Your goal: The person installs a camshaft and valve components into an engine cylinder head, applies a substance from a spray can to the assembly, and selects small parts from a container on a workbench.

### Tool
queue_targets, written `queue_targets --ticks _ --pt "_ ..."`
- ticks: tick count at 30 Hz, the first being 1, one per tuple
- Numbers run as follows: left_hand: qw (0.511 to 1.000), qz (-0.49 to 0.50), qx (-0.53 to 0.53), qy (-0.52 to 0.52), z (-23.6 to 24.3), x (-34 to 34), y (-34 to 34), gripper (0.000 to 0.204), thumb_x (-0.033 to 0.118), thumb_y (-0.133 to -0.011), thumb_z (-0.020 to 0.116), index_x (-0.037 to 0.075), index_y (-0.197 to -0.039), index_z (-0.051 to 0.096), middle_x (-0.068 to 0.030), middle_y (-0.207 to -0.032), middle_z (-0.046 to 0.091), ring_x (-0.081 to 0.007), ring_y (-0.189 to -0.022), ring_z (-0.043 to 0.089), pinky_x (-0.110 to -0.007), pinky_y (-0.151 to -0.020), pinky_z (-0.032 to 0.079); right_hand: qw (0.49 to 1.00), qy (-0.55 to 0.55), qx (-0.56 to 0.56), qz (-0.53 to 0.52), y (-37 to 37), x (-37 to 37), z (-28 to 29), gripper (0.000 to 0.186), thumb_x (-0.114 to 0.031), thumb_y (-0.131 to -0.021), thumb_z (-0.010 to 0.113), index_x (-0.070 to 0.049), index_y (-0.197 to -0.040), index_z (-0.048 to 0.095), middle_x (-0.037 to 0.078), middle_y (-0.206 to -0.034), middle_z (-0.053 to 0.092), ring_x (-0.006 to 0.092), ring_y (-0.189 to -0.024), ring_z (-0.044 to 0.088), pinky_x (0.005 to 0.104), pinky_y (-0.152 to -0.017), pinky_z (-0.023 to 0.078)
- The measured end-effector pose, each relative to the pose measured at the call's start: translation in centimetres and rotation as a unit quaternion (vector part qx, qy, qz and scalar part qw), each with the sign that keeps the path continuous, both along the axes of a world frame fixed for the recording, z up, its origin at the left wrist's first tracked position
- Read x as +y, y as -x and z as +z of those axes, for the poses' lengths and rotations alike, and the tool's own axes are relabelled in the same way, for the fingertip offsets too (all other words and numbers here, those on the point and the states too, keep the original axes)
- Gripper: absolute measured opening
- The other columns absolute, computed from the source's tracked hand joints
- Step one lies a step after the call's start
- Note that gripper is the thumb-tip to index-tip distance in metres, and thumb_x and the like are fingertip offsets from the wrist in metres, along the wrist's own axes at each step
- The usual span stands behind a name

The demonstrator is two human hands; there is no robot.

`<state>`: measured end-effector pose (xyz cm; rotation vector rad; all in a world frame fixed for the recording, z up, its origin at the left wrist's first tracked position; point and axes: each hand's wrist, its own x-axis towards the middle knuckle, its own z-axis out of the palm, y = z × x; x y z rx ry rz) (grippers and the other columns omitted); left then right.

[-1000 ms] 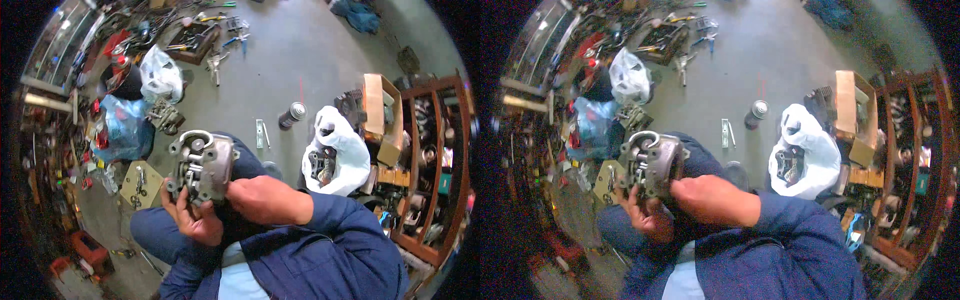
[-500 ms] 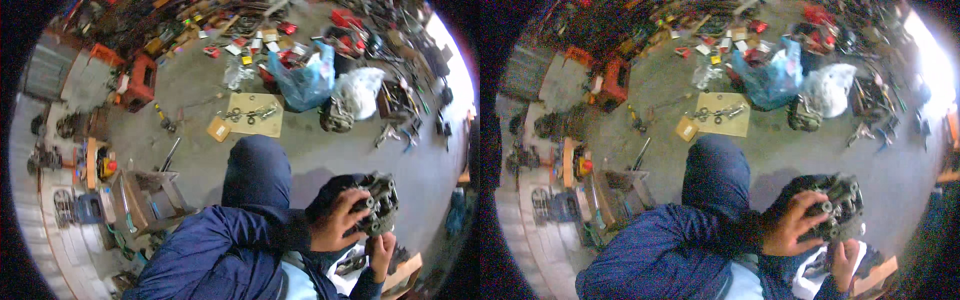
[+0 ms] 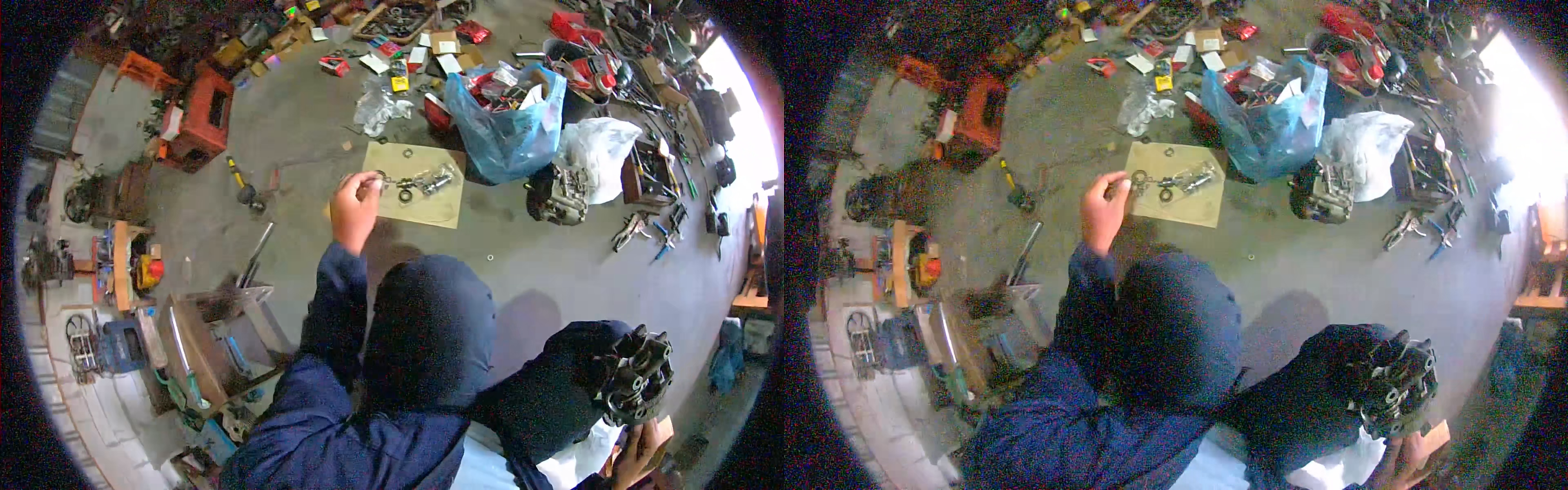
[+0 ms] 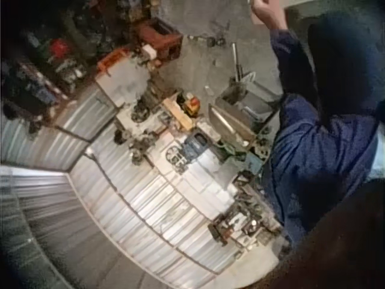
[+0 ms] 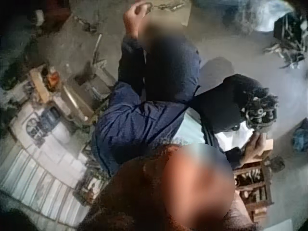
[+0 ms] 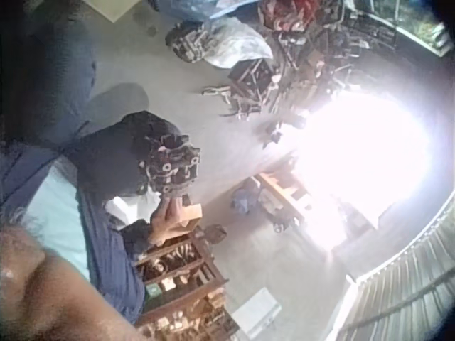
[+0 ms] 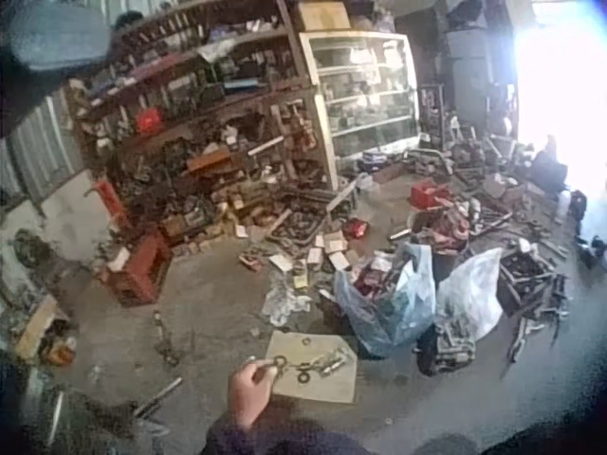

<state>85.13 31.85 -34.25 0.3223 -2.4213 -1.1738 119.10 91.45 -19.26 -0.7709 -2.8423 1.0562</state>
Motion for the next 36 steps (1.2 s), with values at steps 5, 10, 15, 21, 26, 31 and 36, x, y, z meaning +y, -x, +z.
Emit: queue_targets --ticks 5,10,15,21,26,31,36 --pt "0.982 -0.152 -0.07 0.089 -18.0 3.9 2.6 0.017 0.012 -0.086 0.072 0.005 -0.101 0.075 -0.0181 -0.098 0.068 -0.0379 -0.096 0.067 -0.047 -0.085 0.054 0.97 -0.23 0.062 0.058 -1.3 0.2 -0.2 0.029 -0.008 -0.102 0.062 0.002 -0.129 0.058 0.016 -0.126 0.064 0.0228 -0.112 0.062 0.0313 -0.097 0.047" --pt "0.947 -0.177 -0.082 0.254 -23.6 7.8 4.3 0.018 0.015 -0.09 0.064 0.006 -0.102 0.074 -0.0149 -0.105 0.067 -0.0363 -0.101 0.065 -0.047 -0.088 0.054 0.983 -0.139 0.116 0.009 -4.3 2.2 -1.9 0.039 -0.008 -0.102 0.064 0.001 -0.139 0.055 0.017 -0.15 0.051 0.0266 -0.131 0.056 0.0366 -0.107 0.047" --pt "0.916 -0.218 -0.132 0.31 -25.5 8.1 6.5 0.021 0.02 -0.092 0.062 0.008 -0.107 0.071 -0.0124 -0.111 0.065 -0.0325 -0.11 0.063 -0.046 -0.087 0.055 0.99 -0.11 0.08 -0.021 -1.1 -3.5 2.0 0.037 -0.007 -0.101 0.064 -0.005 -0.137 0.055 0.016 -0.157 0.042 0.0275 -0.132 0.053 0.0363 -0.098 0.053" --pt "0.945 -0.251 -0.129 0.163 -24.4 9.2 6.3 0.015 0.019 -0.093 0.061 0.006 -0.097 0.069 -0.0184 -0.102 0.069 -0.0397 -0.093 0.066 -0.05 -0.082 0.055 0.982 -0.181 0.046 0.004 -2.2 -2.8 1.0 0.042 -0.006 -0.101 0.064 0.0 -0.141 0.053 0.021 -0.159 0.042 0.0302 -0.144 0.045 0.0406 -0.117 0.039" --pt "0.915 -0.379 -0.088 0.109 -22.9 14.9 1.7 0.019 0.022 -0.097 0.062 0.004 -0.101 0.067 -0.0188 -0.105 0.068 -0.0395 -0.098 0.066 -0.048 -0.087 0.054 0.984 -0.122 0.127 0.002 -3.5 -0.5 -2.5 0.041 -0.004 -0.101 0.064 0.002 -0.14 0.053 0.021 -0.158 0.043 0.0284 -0.14 0.049 0.0393 -0.112 0.044" --pt "0.873 -0.456 -0.051 0.166 -26.8 18.3 -0.7 0.017 0.019 -0.095 0.067 0.005 -0.103 0.067 -0.0159 -0.112 0.068 -0.036 -0.106 0.064 -0.045 -0.095 0.053 0.986 -0.118 0.095 -0.073 -1.8 -3.7 -1.7 0.027 -0.005 -0.102 0.06 0.007 -0.127 0.06 0.018 -0.149 0.05 0.0237 -0.132 0.053 0.033 -0.107 0.044" --pt "0.863 -0.481 0.025 0.151 -28.2 17.3 -1.3 0.015 0.017 -0.088 0.072 0.005 -0.096 0.071 -0.0125 -0.109 0.069 -0.0336 -0.106 0.064 -0.043 -0.097 0.051 0.968 -0.136 0.208 -0.045 -1.8 -3.9 -2.5 0.031 -0.01 -0.104 0.058 0.008 -0.129 0.059 0.012 -0.141 0.056 0.0212 -0.125 0.055 0.0299 -0.104 0.043"
